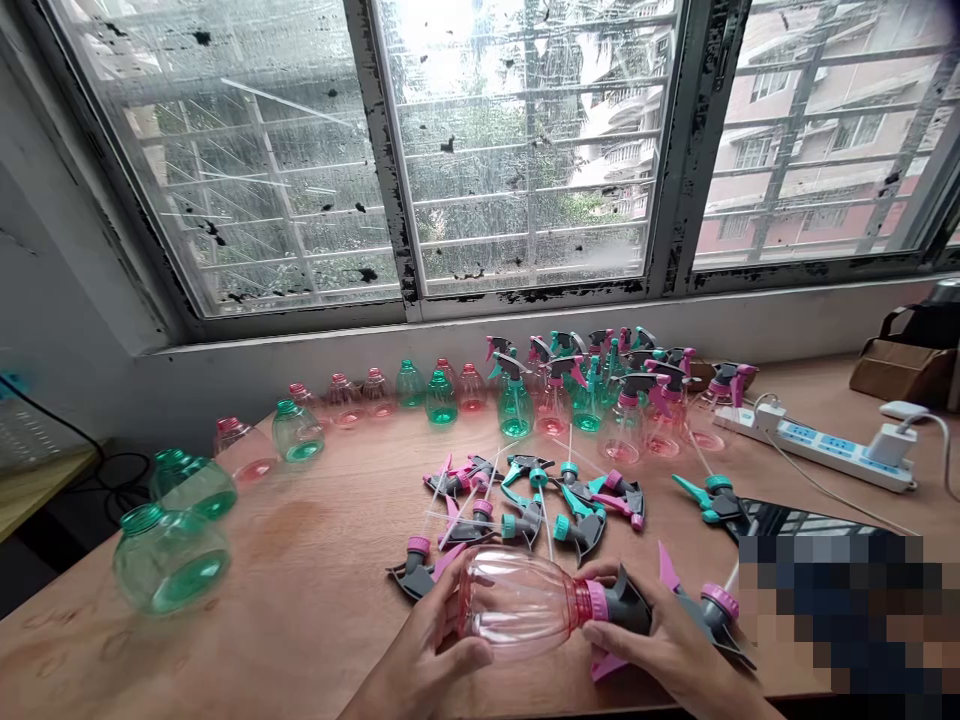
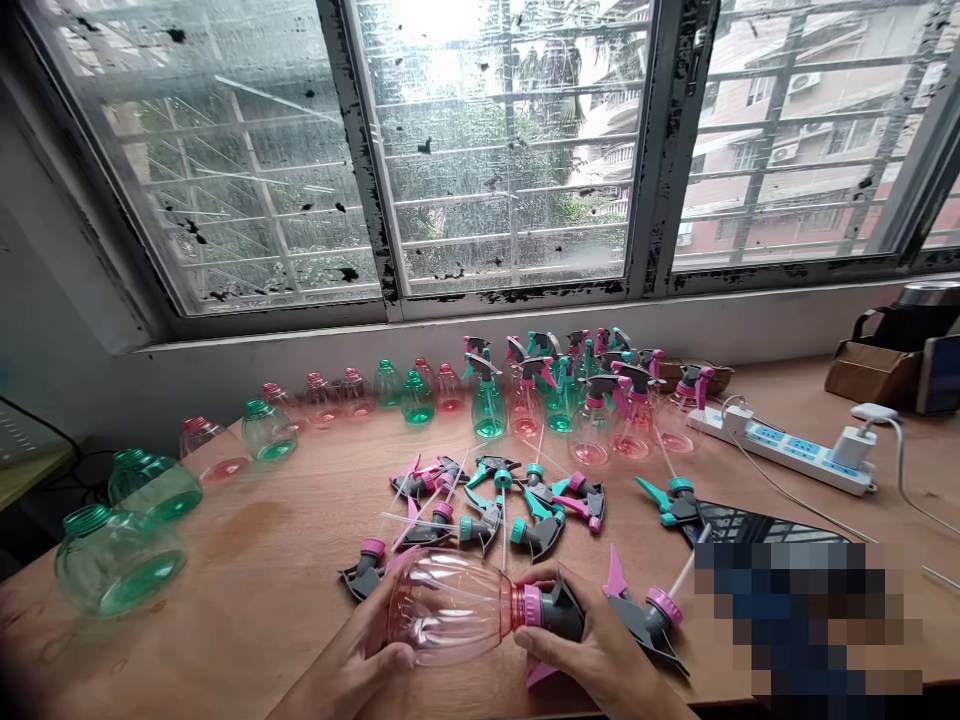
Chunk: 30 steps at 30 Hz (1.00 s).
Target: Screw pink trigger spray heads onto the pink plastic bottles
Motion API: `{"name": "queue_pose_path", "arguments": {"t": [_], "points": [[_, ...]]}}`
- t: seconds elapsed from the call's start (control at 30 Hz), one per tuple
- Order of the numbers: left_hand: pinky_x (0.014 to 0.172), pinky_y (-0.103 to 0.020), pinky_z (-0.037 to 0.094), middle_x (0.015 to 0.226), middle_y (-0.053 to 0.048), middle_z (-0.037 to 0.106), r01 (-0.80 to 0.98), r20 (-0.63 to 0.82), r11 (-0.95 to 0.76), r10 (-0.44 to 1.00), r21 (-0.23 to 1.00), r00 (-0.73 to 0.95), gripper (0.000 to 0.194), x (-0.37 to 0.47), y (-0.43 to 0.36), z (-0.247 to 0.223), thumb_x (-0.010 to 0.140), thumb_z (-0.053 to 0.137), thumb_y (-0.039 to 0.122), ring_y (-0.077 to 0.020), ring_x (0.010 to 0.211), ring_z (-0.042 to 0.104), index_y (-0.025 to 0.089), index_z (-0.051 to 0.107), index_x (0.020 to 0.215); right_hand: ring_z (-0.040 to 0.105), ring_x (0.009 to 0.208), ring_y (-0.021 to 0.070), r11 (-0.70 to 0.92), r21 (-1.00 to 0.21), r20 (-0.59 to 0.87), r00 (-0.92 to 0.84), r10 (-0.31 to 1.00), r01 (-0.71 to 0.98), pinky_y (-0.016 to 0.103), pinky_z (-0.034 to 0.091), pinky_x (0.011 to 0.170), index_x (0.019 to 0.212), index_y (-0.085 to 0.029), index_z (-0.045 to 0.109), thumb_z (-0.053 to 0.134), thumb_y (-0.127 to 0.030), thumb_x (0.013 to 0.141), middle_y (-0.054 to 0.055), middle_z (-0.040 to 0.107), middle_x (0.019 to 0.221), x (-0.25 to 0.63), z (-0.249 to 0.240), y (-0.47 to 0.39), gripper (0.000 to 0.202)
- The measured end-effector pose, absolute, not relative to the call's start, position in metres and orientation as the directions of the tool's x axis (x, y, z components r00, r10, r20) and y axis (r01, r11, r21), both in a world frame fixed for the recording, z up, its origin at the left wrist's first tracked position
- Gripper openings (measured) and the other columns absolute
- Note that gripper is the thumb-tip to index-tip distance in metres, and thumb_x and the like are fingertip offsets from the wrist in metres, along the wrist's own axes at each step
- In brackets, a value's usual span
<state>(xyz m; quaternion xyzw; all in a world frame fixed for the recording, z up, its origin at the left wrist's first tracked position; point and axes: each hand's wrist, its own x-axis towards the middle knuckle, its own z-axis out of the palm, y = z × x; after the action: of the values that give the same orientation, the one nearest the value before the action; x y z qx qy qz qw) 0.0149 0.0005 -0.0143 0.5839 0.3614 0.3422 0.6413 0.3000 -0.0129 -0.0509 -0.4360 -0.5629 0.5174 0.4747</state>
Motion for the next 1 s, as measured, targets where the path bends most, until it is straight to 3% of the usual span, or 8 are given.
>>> {"name": "queue_pose_path", "arguments": {"t": [0.2, 0.43, 0.63, 0.8, 0.9, 1.0], "points": [[0.118, -0.047, 0.034, 0.14, -0.01, 0.061, -0.011, -0.072, 0.089, 0.864, 0.996, 0.498, 0.094, 0.014, 0.003, -0.016, 0.072, 0.081, 0.062, -0.0408, 0.154, 0.018, 0.028, 0.041, 0.151, 0.063, 0.066, 0.017, 0.11, -0.994, 0.108, -0.166, 0.98, -0.002, 0.029, 0.053, 0.063, 0.107, -0.021, 0.068, 0.084, -0.043, 0.078, -0.003, 0.067, 0.077, 0.3, -0.056, -0.013, 0.039], [0.115, -0.046, 0.035, 0.134, -0.008, 0.062, -0.016, -0.047, 0.063, 0.866, 0.998, 0.497, 0.087, 0.013, 0.004, -0.022, 0.074, 0.08, 0.062, -0.0384, 0.144, 0.038, 0.03, 0.045, 0.147, 0.061, 0.065, 0.0165, 0.124, -0.992, 0.119, -0.136, 0.984, 0.027, 0.028, 0.053, 0.061, 0.106, -0.022, 0.07, 0.085, -0.039, 0.077, -0.003, 0.068, 0.078, 0.3, -0.059, -0.013, 0.037], [0.113, -0.048, 0.038, 0.125, -0.009, 0.065, 0.079, -0.094, 0.064, 0.878, 0.995, 0.469, 0.086, 0.015, 0.002, -0.01, 0.072, 0.073, 0.072, -0.0375, 0.13, 0.051, 0.027, 0.052, 0.143, 0.059, 0.065, 0.0159, 0.15, -0.989, 0.149, -0.131, 0.98, 0.001, 0.026, 0.053, 0.06, 0.102, -0.023, 0.074, 0.086, -0.039, 0.076, -0.003, 0.068, 0.078, 0.3, -0.058, -0.014, 0.033], [0.122, -0.048, 0.029, 0.147, -0.011, 0.056, 0.062, -0.088, 0.066, 0.857, 0.996, 0.507, 0.096, 0.013, 0.001, -0.012, 0.076, 0.076, 0.065, -0.0383, 0.151, 0.029, 0.028, 0.035, 0.154, 0.064, 0.067, 0.0179, 0.115, -0.993, 0.115, -0.127, 0.985, -0.01, 0.028, 0.055, 0.062, 0.103, -0.022, 0.073, 0.086, -0.041, 0.076, -0.001, 0.07, 0.079, 0.299, -0.053, -0.015, 0.036], [0.127, -0.047, 0.022, 0.163, -0.008, 0.039, 0.088, -0.103, 0.066, 0.844, 0.994, 0.526, 0.102, 0.011, -0.001, -0.014, 0.079, 0.078, 0.055, -0.0342, 0.154, 0.026, 0.032, 0.02, 0.16, 0.068, 0.069, 0.0203, 0.1, -0.995, 0.101, -0.091, 0.991, -0.02, 0.031, 0.058, 0.066, 0.102, -0.021, 0.072, 0.084, -0.044, 0.077, 0.0, 0.074, 0.082, 0.298, -0.048, -0.016, 0.036], [0.13, -0.046, 0.011, 0.17, -0.004, 0.024, 0.136, -0.05, -0.026, 0.847, 0.99, 0.529, 0.104, 0.01, -0.002, -0.016, 0.082, 0.079, 0.045, -0.0308, 0.158, 0.013, 0.036, 0.012, 0.161, 0.069, 0.069, 0.0212, 0.117, -0.993, 0.117, -0.073, 0.99, -0.002, 0.031, 0.058, 0.067, 0.099, -0.022, 0.072, 0.084, -0.045, 0.076, 0.001, 0.075, 0.082, 0.298, -0.045, -0.016, 0.035]]}}
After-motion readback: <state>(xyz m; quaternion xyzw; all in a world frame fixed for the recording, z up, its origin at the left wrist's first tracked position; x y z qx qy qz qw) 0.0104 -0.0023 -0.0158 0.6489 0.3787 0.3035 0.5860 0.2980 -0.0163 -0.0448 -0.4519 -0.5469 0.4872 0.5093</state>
